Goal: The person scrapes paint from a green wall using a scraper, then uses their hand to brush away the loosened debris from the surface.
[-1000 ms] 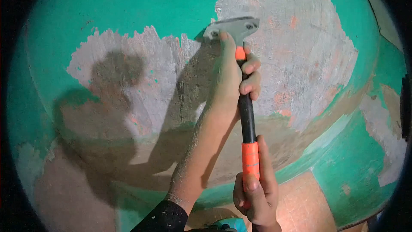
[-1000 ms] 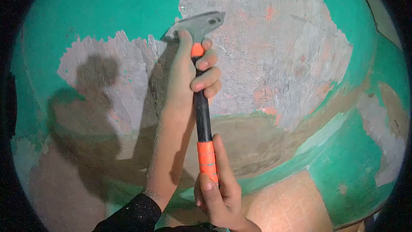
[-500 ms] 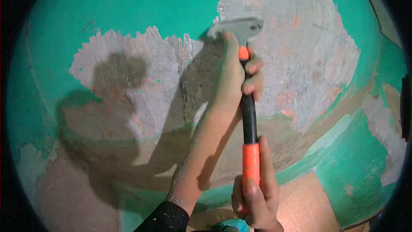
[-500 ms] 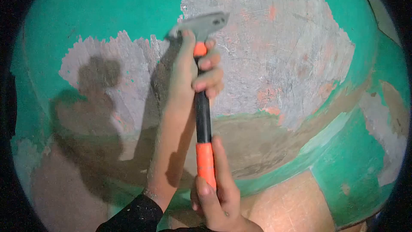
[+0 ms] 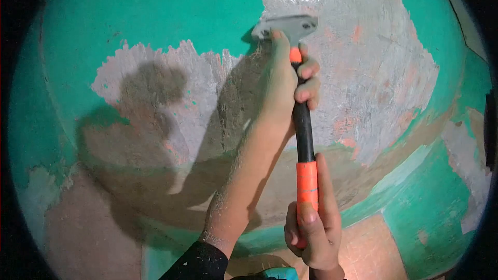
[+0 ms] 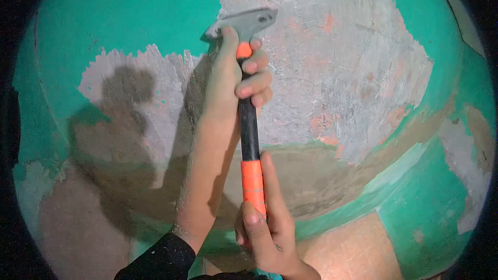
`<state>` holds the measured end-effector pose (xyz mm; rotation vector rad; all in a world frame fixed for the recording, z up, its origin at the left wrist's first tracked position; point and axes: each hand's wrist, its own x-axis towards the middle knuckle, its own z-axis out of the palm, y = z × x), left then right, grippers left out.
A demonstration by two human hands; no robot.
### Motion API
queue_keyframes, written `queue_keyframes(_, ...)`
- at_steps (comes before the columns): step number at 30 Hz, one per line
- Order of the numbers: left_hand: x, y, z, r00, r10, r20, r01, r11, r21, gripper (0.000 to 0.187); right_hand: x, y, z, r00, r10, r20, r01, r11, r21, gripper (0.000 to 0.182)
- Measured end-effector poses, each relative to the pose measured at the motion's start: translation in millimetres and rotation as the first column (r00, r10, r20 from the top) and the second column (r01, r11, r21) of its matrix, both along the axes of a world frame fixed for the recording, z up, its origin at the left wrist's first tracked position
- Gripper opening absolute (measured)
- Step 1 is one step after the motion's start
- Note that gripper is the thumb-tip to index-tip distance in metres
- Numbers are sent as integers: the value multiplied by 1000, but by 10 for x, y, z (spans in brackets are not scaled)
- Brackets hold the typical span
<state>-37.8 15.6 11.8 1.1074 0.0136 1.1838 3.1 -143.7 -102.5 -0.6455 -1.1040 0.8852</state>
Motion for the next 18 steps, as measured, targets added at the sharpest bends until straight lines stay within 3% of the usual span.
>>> queue_keyframes(3, -13, -54, -145, 999, -51, -13, 50, 996, -80, 53, 31, -86, -38, 1000, -4, 7, 4, 999, -49, 76)
queue_keyframes(7, 7, -47, 156, 994, -1, 106, 0, 1000, 10, 52, 81, -50, 222, 999, 28, 26, -28, 1000, -5, 77)
queue_keyframes(13, 37, -100, -3, 999, 40, 13, -39, 998, -50, 51, 93, -203, 143, 1000, 16, 3, -15, 994, -107, 78)
queue_keyframes(18, 53, -14, 268, 993, 42, 107, -45, 999, 19, 50, 86, -8, 332, 999, 33, -22, -33, 999, 26, 81)
